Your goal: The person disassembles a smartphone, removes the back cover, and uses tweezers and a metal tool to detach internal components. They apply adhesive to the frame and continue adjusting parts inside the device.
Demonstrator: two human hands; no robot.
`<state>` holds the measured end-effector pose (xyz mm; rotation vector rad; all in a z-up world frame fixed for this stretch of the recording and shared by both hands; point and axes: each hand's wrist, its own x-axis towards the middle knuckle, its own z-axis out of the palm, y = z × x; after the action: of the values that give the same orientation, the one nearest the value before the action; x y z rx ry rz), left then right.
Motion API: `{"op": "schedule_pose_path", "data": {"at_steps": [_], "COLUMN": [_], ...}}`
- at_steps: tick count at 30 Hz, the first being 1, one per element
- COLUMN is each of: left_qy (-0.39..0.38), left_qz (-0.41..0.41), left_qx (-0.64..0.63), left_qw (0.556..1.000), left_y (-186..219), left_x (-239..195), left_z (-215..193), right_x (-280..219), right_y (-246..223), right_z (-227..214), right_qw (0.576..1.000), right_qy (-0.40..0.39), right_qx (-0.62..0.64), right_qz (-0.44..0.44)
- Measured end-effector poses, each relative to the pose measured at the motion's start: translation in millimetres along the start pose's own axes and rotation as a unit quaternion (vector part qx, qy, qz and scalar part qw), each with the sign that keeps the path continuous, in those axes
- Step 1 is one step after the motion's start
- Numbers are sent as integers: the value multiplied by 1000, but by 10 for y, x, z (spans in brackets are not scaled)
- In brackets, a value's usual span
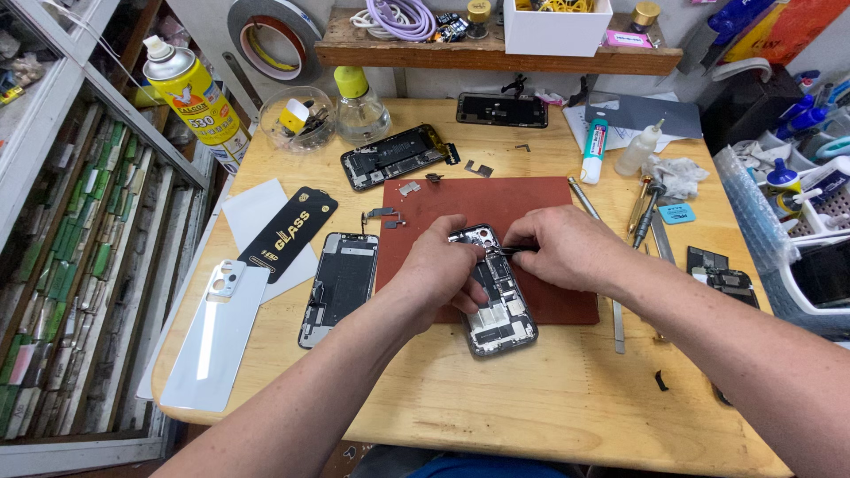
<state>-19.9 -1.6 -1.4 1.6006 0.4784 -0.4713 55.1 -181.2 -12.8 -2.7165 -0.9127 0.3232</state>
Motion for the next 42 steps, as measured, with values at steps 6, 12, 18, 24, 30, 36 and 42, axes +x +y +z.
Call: {"op": "schedule_pose_path", "data": {"at_steps": [6,12,18,24,30,36,42], "left_qy": [8,-37,-99,-122,-123,-111,4], "left_qz": [9,15,25,31,27,40,39], "left_qx": [-17,-80,-72,-51,-5,-7,-46], "left_qw": [1000,996,992,991,992,993,998], "left_y": [-3,-12,34,59,111,128,3], "left_x": [10,155,317,347,339,288,133], "left_z": [5,-34,-106,-150,-175,-171,-271], "right_x": [-42,-82,-294,-447,-332,-260,-242], "right_y": [81,7,-252,-410,-446,-398,-409], "right_z": [73,23,-49,60,287,377,364], "right_qw": [985,974,970,936,935,936,932], "right_qy": [-17,-17,0,40,117,129,131], "right_qx": [157,197,125,229,212,204,210], "right_qz": [74,111,210,266,257,254,266]}}
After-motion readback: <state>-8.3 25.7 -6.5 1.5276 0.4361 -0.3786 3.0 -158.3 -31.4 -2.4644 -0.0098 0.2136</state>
